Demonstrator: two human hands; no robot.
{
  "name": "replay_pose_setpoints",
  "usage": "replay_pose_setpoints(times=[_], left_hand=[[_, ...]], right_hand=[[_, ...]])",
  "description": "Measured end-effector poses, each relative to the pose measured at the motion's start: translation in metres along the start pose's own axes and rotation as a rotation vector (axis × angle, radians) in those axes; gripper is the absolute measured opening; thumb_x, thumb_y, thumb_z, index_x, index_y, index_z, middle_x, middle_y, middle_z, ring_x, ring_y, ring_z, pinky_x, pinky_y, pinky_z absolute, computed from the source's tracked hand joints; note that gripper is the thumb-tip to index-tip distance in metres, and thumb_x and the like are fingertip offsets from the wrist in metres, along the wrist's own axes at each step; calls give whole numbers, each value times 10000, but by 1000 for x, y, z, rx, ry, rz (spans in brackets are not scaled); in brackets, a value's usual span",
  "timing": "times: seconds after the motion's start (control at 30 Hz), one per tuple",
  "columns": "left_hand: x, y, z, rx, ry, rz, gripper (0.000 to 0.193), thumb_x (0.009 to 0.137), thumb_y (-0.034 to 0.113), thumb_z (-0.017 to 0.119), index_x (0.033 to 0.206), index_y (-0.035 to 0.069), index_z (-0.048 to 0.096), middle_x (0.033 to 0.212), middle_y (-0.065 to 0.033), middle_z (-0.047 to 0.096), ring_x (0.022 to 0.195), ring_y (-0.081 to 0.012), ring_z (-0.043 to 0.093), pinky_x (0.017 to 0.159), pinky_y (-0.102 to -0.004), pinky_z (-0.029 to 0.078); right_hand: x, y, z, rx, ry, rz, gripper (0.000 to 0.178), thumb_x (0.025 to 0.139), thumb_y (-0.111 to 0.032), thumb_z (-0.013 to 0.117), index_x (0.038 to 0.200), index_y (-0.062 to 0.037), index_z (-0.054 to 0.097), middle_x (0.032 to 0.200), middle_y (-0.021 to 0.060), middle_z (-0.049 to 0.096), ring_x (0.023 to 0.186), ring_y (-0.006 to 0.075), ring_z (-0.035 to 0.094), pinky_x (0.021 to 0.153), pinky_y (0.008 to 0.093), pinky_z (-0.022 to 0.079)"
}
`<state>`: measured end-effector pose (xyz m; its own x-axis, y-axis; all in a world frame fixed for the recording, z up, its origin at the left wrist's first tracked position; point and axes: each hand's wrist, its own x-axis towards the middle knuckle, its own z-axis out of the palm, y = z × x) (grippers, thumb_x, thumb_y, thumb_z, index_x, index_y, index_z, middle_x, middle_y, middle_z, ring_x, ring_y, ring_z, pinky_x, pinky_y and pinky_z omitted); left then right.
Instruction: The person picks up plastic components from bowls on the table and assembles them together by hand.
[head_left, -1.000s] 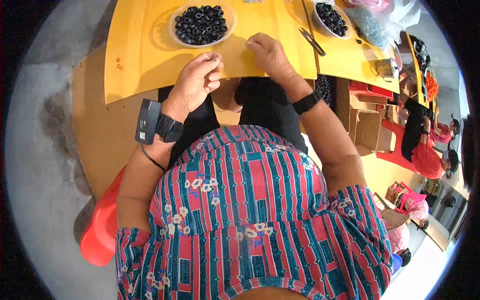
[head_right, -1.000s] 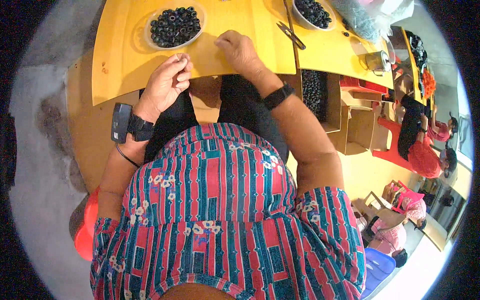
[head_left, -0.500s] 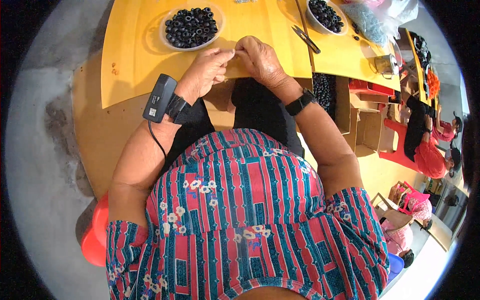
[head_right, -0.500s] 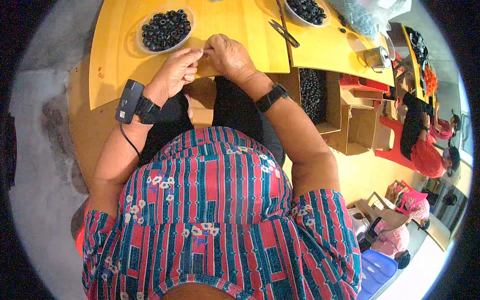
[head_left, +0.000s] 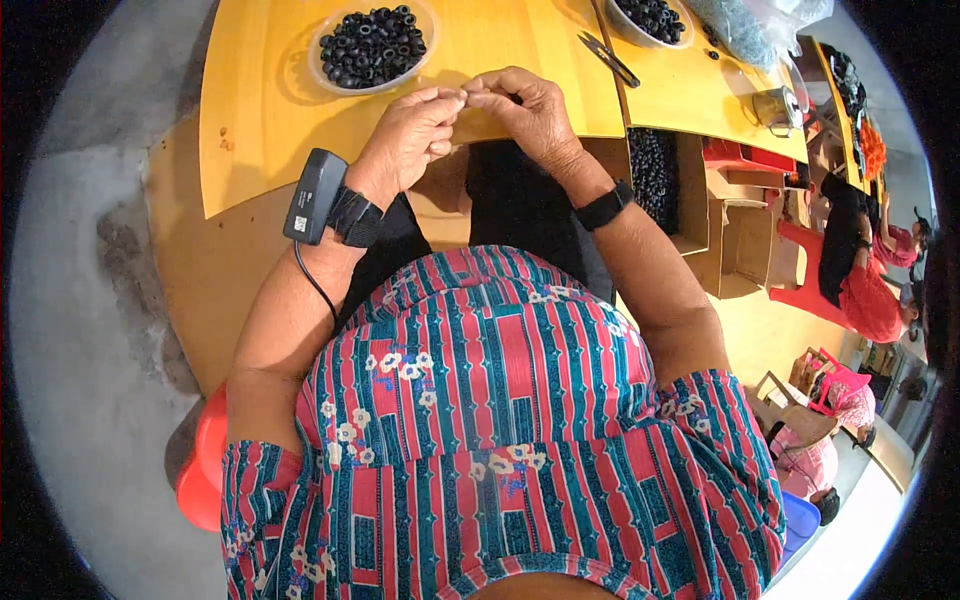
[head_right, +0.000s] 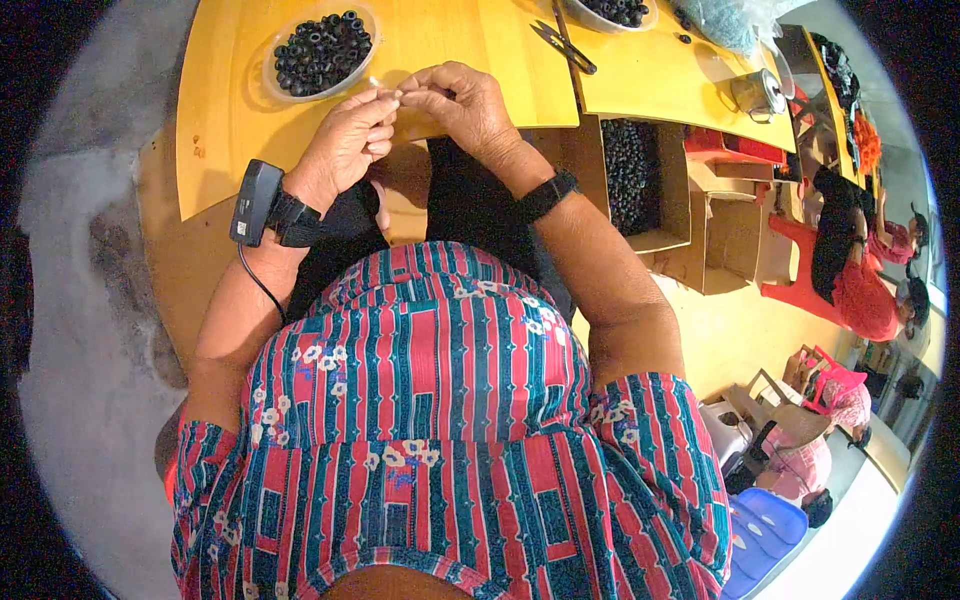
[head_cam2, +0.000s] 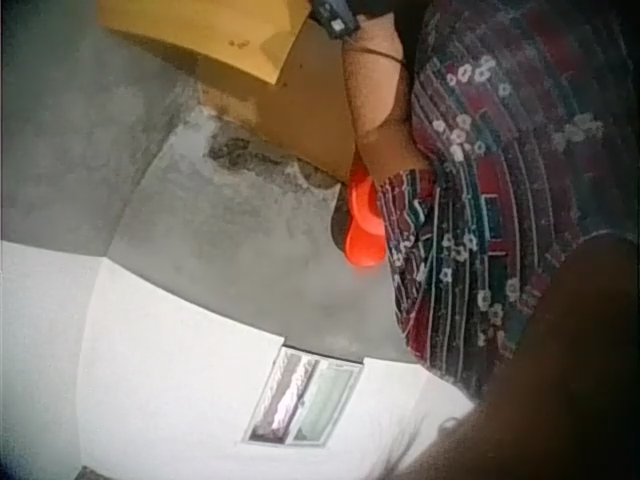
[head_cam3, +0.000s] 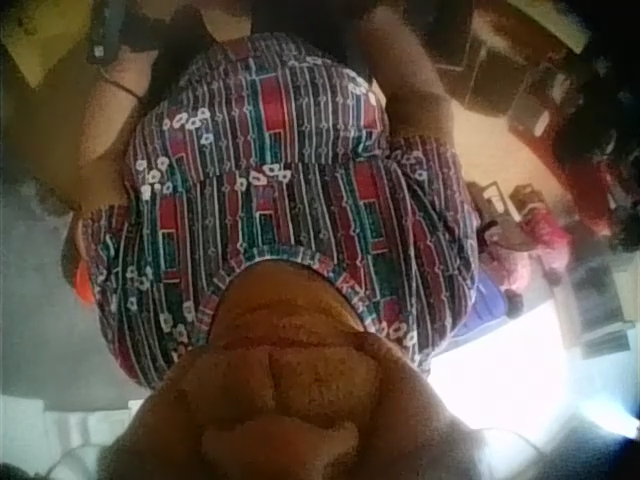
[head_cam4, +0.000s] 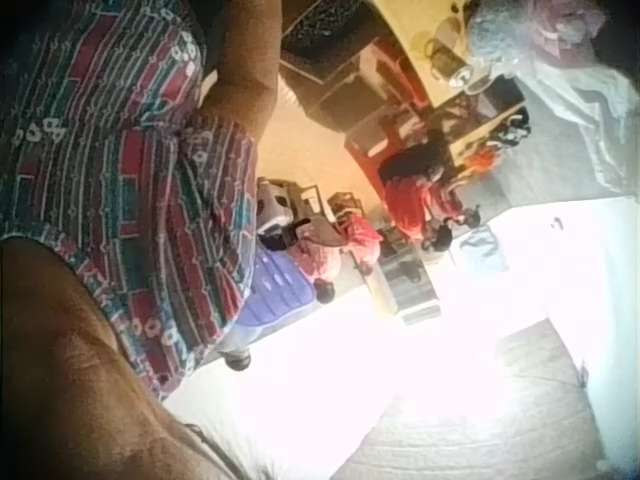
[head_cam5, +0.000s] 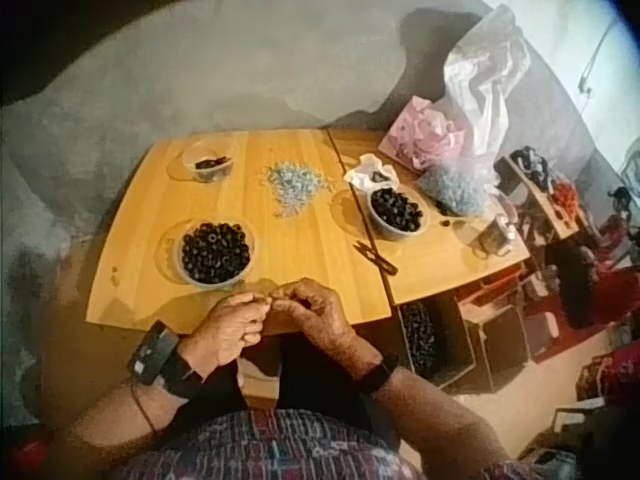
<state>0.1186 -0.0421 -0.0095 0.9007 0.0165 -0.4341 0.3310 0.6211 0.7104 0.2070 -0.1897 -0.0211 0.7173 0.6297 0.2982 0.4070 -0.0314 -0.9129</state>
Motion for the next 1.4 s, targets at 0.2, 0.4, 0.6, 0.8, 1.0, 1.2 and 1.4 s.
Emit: replay_pose_setpoints(times=[0.2,0.4,0.6,0.8,1.0,1.2,1.4], left_hand=[[-8,-3,-2,-46,-115,-2,95,878,137,560,934,76,513,703,47,424,541,-22,356,477,-163,298],[-29,-12,-5,78,-164,63,242,895,121,465,1087,-10,531,747,30,429,619,-59,404,559,-183,365],[-16,-17,-16,1472,42,829,228,892,130,457,1050,12,572,754,-48,598,686,-116,568,607,-270,452],[-48,-20,-13,754,-87,405,275,886,140,498,1124,17,556,923,-30,618,685,-82,512,599,-237,416],[-72,-21,-22,106,-185,242,355,920,156,455,1242,8,478,852,30,474,630,-30,379,543,-152,334],[-76,-19,-17,506,-89,402,272,893,91,494,1147,5,542,839,14,524,637,-35,427,572,-158,384],[-80,-22,-8,649,-33,492,226,851,52,563,1072,19,597,814,3,583,673,-41,514,602,-183,452]], right_hand=[[-8,-21,-4,-285,33,-88,76,752,-87,670,813,-41,670,731,55,618,667,135,572,631,251,459],[-26,-22,5,62,168,43,52,772,-46,646,805,-10,662,752,52,642,699,113,586,663,236,469],[-43,-26,7,177,183,225,59,796,-34,635,833,7,658,800,9,650,742,64,565,688,202,457],[-50,-43,13,184,164,282,52,796,-38,636,823,1,658,787,6,644,724,56,557,671,199,454],[-52,-47,24,208,142,290,73,803,-75,637,818,-6,656,730,-7,631,667,39,538,620,189,446],[-53,-48,24,292,185,356,87,807,-90,634,823,-8,656,699,-17,617,593,30,505,535,185,424],[-55,-55,24,304,122,338,98,823,-91,618,830,-1,655,717,-14,626,647,34,544,580,192,455]])
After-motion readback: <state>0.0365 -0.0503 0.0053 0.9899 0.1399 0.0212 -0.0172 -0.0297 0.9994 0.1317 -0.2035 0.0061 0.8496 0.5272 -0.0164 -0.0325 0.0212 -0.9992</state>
